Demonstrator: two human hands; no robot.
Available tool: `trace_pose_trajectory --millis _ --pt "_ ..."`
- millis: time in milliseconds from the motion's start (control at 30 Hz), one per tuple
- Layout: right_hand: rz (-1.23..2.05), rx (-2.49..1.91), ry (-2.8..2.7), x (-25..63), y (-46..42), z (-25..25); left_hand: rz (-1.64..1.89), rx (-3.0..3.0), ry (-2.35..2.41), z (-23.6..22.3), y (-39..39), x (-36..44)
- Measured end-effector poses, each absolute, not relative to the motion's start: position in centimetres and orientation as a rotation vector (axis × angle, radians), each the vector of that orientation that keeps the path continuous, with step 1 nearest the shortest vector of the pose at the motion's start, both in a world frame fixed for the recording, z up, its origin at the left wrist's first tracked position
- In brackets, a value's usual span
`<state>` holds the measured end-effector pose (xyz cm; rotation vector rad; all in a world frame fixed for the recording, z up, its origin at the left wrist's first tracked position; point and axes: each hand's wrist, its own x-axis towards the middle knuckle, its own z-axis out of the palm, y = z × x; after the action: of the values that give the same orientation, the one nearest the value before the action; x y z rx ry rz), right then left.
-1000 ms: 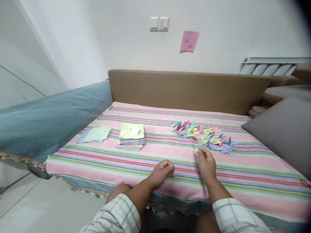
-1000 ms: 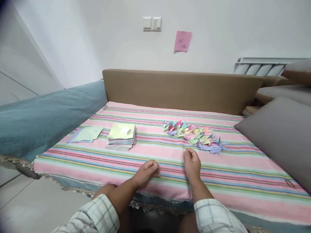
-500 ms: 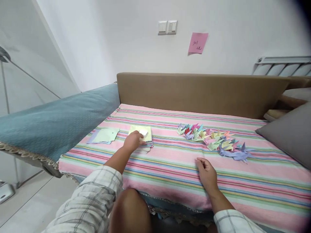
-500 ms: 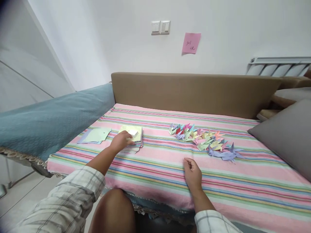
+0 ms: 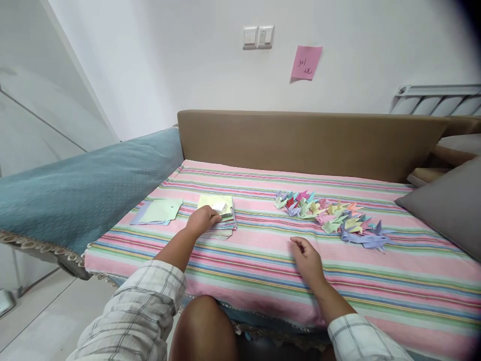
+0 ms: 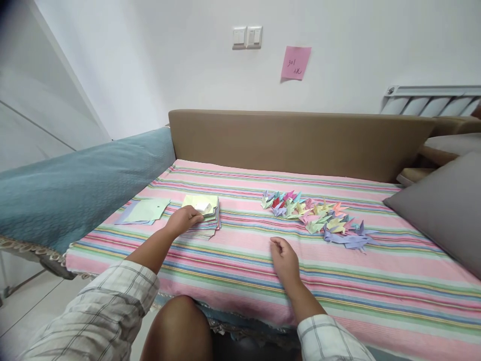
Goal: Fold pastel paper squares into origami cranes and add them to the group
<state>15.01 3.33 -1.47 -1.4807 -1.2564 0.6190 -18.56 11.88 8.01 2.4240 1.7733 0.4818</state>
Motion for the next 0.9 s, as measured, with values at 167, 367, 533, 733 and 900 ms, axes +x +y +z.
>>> trace_pose_trajectory --millis 167,367,533,733,900 --pt "0.861 -1.261 -1.395 9.0 6.1 1.5 0.555 2.373 1.779 7.7 11.7 -18.7" --pt "1.286 -1.145 -1.306 2.8 9.3 4.3 0.621 2.276 1.807 7.1 11.6 -18.8" --pt "1.641 -1.209 -1.136 0.0 11.0 5.0 0.699 2.278 1.795 6.7 11.6 -18.8" --pt "1.882 -1.343 -0.752 -1.5 12.3 5.5 0.719 2.501 1.723 5.8 11.0 -19.0" --pt "1.829 -1.384 -0.679 -2.1 12.6 5.3 0.736 2.63 1.712 5.1 10.6 -19.1"
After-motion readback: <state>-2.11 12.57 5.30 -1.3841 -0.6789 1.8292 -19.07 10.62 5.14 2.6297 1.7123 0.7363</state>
